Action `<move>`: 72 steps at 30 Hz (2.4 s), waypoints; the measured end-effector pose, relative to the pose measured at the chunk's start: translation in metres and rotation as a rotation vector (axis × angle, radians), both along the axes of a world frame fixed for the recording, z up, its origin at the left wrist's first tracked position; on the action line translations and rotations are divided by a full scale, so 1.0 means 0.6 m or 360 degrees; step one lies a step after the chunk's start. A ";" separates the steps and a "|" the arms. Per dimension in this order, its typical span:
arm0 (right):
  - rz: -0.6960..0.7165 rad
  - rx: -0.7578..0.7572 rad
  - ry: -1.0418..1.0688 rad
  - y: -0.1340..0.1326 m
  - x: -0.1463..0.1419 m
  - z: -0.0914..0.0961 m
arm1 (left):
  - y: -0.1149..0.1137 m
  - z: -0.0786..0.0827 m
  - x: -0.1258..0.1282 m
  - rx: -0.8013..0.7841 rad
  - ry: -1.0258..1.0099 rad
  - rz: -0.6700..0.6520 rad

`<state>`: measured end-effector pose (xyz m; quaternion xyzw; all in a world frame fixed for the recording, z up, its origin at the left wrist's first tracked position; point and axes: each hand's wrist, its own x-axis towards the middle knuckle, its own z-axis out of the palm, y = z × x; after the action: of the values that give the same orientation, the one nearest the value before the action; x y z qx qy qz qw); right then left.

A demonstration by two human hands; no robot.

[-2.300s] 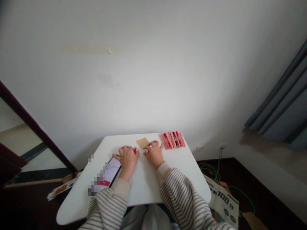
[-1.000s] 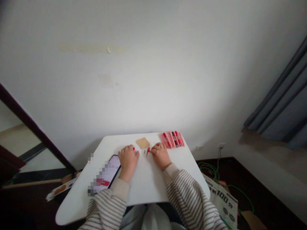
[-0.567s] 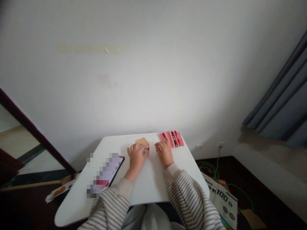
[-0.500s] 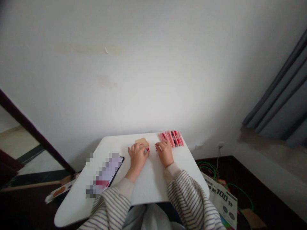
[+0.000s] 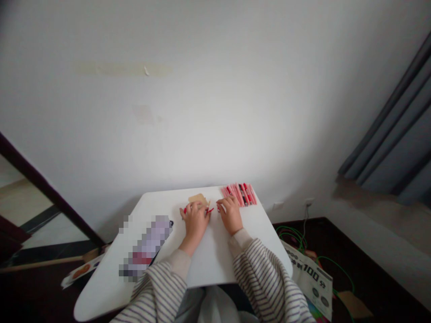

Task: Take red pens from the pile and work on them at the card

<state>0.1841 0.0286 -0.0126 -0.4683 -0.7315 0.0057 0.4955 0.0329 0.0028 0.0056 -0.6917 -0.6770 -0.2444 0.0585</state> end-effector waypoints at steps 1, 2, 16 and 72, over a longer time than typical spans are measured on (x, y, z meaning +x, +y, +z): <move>-0.0004 -0.0001 -0.0001 0.000 0.000 0.000 | 0.000 0.001 0.000 -0.0008 0.0006 -0.0004; -0.0007 -0.0001 -0.0001 0.000 0.001 -0.001 | 0.000 0.002 0.000 -0.0014 0.0012 -0.0012; 0.0037 -0.0007 -0.0009 -0.002 0.002 0.000 | 0.002 0.007 -0.005 0.0067 -0.0030 -0.0070; 0.0364 -0.0258 0.0414 0.007 -0.004 -0.025 | 0.000 0.001 -0.015 0.0146 -0.0472 -0.0328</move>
<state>0.1815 0.0327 -0.0278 -0.4159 -0.7069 0.1815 0.5426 0.0240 0.0026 0.0062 -0.7104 -0.5920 -0.3790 -0.0360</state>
